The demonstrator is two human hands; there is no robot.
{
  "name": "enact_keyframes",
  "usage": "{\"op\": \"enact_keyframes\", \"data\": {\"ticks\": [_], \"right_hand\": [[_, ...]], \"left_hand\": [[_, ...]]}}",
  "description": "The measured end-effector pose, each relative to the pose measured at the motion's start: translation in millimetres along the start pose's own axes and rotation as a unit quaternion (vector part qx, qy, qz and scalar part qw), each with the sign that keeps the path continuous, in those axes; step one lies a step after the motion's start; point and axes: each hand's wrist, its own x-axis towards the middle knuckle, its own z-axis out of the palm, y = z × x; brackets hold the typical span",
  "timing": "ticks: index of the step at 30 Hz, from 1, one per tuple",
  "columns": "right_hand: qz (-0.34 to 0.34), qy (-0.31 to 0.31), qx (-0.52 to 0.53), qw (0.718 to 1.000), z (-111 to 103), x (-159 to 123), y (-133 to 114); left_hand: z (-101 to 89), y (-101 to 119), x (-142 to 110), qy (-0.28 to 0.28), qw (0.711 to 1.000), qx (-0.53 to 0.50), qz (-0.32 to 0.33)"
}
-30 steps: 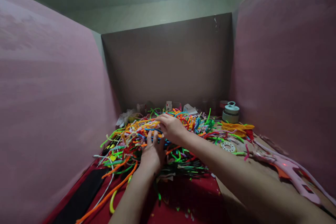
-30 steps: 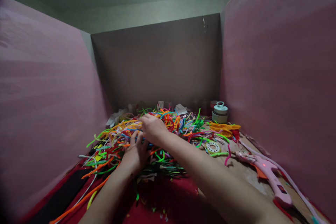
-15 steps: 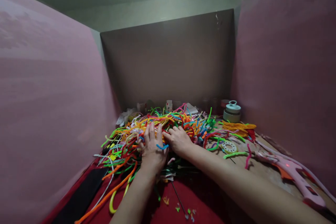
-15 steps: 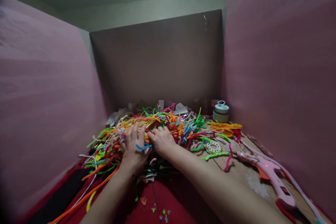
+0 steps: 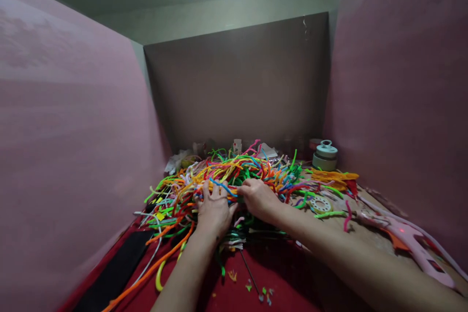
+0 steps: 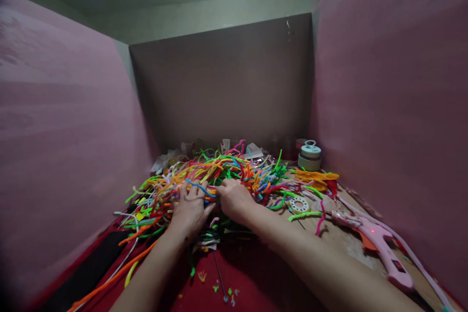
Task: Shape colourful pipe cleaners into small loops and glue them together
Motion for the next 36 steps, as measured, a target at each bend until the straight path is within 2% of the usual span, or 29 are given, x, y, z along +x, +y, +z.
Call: {"op": "enact_keyframes", "data": {"ticks": [2,5,8,11,17,24,31,34,36], "right_hand": [[0.077,0.015,0.061,0.995,-7.0,9.8,0.7],[0.196,0.053,0.142,0.969,-14.7,26.6,9.3],[0.264,0.066,0.164,0.948,-14.2,37.7,24.8],[0.313,0.047,0.193,0.929,-7.0,40.6,38.3],[0.327,0.048,0.211,0.92,3.6,47.1,43.1],[0.346,0.057,0.261,0.899,3.2,50.8,41.1],[0.329,0.05,0.374,0.866,-24.7,35.4,32.8],[0.313,0.049,0.389,0.865,-41.0,25.4,26.2],[0.296,0.057,0.385,0.872,-53.4,14.0,22.1]], "left_hand": [[-0.4,0.0,0.4,-0.001,1.0,-0.001,0.0],[-1.5,0.9,0.3,-0.01,1.0,-0.002,-0.002],[-2.5,1.9,-0.7,-0.01,1.0,0.001,-0.004],[-2.4,1.8,-1.5,-0.001,1.0,0.003,0.004],[-2.7,1.1,-1.1,-0.02,1.0,-0.005,0.008],[-1.0,0.9,-0.9,-0.01,1.0,-0.004,0.007],[-2.8,0.4,0.7,0.012,1.0,-0.014,-0.009],[-4.9,1.1,1.5,0.011,1.0,-0.012,-0.023],[-6.1,1.0,2.1,-0.009,0.999,-0.017,-0.026]]}}
